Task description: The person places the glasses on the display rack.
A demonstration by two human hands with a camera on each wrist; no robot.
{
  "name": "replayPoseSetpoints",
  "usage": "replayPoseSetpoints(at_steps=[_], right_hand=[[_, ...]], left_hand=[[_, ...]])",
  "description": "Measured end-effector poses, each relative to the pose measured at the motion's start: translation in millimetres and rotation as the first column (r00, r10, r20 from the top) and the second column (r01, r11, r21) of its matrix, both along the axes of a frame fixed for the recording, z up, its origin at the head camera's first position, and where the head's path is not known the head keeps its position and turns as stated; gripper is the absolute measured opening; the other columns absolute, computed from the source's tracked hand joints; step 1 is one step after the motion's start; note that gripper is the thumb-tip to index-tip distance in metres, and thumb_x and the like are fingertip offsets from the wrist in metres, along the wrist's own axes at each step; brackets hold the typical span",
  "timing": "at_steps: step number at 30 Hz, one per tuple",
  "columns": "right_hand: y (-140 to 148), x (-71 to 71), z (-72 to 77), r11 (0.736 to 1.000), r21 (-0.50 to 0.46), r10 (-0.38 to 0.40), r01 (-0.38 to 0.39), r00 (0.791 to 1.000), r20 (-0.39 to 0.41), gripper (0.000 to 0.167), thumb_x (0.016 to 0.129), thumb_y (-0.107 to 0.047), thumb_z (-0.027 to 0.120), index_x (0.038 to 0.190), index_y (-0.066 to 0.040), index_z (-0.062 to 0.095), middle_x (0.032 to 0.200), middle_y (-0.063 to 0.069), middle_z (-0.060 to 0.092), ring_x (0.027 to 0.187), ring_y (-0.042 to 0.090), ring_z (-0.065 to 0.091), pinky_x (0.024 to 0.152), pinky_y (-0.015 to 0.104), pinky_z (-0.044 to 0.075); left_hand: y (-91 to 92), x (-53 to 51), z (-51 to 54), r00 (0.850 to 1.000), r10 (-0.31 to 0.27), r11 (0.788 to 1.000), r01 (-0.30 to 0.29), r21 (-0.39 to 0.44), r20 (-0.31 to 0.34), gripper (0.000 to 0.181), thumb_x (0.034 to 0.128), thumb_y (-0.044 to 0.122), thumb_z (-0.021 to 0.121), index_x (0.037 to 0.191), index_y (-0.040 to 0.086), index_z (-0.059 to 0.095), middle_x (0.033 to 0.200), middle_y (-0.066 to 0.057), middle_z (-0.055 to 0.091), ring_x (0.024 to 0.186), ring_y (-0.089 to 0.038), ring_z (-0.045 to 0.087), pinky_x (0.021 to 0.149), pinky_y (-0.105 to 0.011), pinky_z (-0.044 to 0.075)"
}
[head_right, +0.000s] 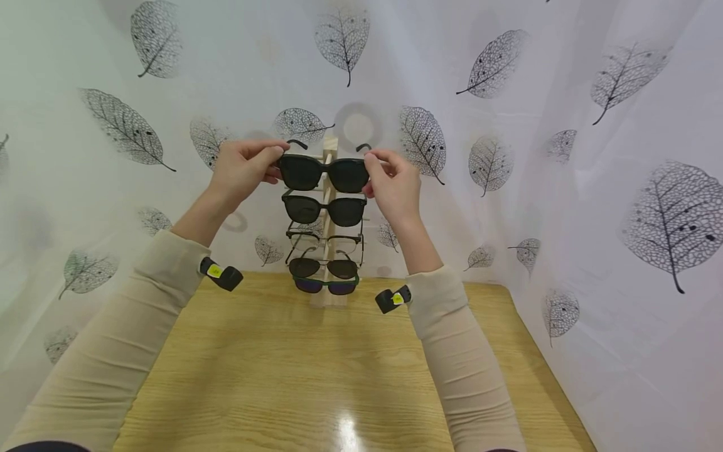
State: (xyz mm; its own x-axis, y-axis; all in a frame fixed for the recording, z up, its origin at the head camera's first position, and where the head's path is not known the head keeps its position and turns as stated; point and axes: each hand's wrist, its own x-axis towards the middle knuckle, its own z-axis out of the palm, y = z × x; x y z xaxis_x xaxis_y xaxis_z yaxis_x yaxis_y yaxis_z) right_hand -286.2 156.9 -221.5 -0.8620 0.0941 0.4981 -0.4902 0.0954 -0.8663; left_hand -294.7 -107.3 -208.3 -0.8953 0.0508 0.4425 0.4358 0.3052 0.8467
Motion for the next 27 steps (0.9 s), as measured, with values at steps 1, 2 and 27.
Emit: replayPoseSetpoints(at_steps=[1,2,27], right_hand=[[0.1,-0.3,-0.3,1.000,0.000,0.001,-0.001,1.000,0.001,0.026,0.104,-0.019,0.068,0.120,0.001,0.074,0.081,-0.002,0.071,0.053,0.009,0.062,0.058,0.021,0.056],[0.3,-0.6,-0.5,1.000,0.002,0.001,-0.001,1.000,-0.001,0.028,0.104,-0.019,0.067,0.121,0.002,0.074,0.081,-0.002,0.070,0.052,0.009,0.062,0.058,0.021,0.056],[1.6,-3.0,-3.1,0.999,0.047,-0.002,0.003,1.000,-0.006,0.036,0.105,-0.023,0.067,0.125,0.006,0.071,0.082,-0.003,0.071,0.051,0.008,0.063,0.056,0.021,0.056]], left_hand=[[0.2,-0.3,0.1,1.000,-0.001,1.000,0.001,0.003,0.002,0.035,0.1065,0.023,0.059,0.134,0.007,0.073,0.127,-0.017,0.072,0.071,-0.005,0.072,0.072,-0.020,0.059],[0.3,-0.6,0.1,1.000,0.000,1.000,0.000,0.005,0.004,0.035,0.1065,0.023,0.059,0.134,0.007,0.074,0.126,-0.017,0.072,0.071,-0.005,0.072,0.072,-0.020,0.059],[-0.1,-3.9,-0.3,1.000,-0.003,1.000,0.003,0.019,0.009,0.034,0.1063,0.024,0.061,0.129,0.003,0.075,0.091,-0.006,0.077,0.068,-0.011,0.072,0.067,-0.019,0.059]])
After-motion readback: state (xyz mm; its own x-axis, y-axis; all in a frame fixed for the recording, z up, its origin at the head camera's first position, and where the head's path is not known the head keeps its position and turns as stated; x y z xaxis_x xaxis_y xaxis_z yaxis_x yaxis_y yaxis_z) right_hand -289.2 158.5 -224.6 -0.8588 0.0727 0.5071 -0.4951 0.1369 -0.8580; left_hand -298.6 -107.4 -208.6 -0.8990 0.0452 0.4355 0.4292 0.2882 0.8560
